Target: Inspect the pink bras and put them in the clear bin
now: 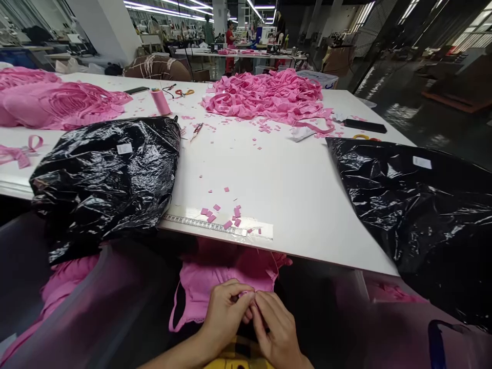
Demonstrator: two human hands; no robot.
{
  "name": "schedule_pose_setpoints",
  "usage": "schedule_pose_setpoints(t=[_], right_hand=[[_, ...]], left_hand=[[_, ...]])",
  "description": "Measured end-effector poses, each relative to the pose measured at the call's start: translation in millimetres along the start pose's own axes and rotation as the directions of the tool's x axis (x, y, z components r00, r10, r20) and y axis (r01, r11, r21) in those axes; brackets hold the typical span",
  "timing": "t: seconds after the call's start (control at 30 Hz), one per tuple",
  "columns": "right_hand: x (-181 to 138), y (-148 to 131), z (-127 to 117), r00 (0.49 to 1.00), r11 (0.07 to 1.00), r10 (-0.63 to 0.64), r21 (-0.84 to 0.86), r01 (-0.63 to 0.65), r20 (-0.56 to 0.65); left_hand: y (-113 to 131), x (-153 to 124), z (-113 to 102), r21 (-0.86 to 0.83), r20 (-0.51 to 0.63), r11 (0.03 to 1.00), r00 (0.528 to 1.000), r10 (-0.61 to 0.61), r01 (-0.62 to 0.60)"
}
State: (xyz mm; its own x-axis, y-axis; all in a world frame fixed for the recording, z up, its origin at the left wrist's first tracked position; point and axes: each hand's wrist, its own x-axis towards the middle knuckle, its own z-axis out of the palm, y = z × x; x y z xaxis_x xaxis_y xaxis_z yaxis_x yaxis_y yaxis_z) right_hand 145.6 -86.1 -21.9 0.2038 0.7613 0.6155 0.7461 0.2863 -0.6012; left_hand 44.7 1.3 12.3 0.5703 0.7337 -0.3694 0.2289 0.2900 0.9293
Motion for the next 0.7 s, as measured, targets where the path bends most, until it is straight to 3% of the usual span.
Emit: schedule_pose_setpoints(t=[0.13,0.2,0.3,0.47,0.57,0.63,0.7], right_hand=[[-3.1,9.0,-17.9,0.998,0.998,0.049,0.037,-0.047,-0.029],[2.1,19.2,-35.7,0.997,0.997,0.06,-0.047,-0.062,-0.055],[18.1,38.5,-62.9,0.997,0.978,0.068,-0.192,-0.076,-0.047],[40.7,69.4,-78.0,0.991,0.891,0.016,-0.452,0.045,0.13],[45.9,79.2,-75.3,0.984,0.839,0.016,-0.537,0.082,0.175],[48.1,79.2,-75.9,0.982,0.855,0.002,-0.51,0.095,0.187],[49.2,76.6,-78.4,0.98,0.863,-0.003,-0.494,0.103,0.198]], left_hand=[[-4.4,12.5,4.0,-0.041,0.124,0.994,0.988,-0.092,0.097],[-6.9,23.1,6.2,0.056,0.111,0.994,0.989,-0.096,0.09],[-5.6,38.9,13.9,0.312,0.053,0.949,0.998,0.039,-0.053],[1.1,50.5,29.8,0.502,0.142,0.811,0.954,0.265,-0.3],[-2.8,53.0,31.5,0.547,0.099,0.787,0.955,0.278,-0.286],[-5.5,54.7,31.6,0.554,0.064,0.79,0.96,0.274,-0.263],[-5.5,56.6,33.5,0.603,0.098,0.756,0.965,0.245,-0.254]])
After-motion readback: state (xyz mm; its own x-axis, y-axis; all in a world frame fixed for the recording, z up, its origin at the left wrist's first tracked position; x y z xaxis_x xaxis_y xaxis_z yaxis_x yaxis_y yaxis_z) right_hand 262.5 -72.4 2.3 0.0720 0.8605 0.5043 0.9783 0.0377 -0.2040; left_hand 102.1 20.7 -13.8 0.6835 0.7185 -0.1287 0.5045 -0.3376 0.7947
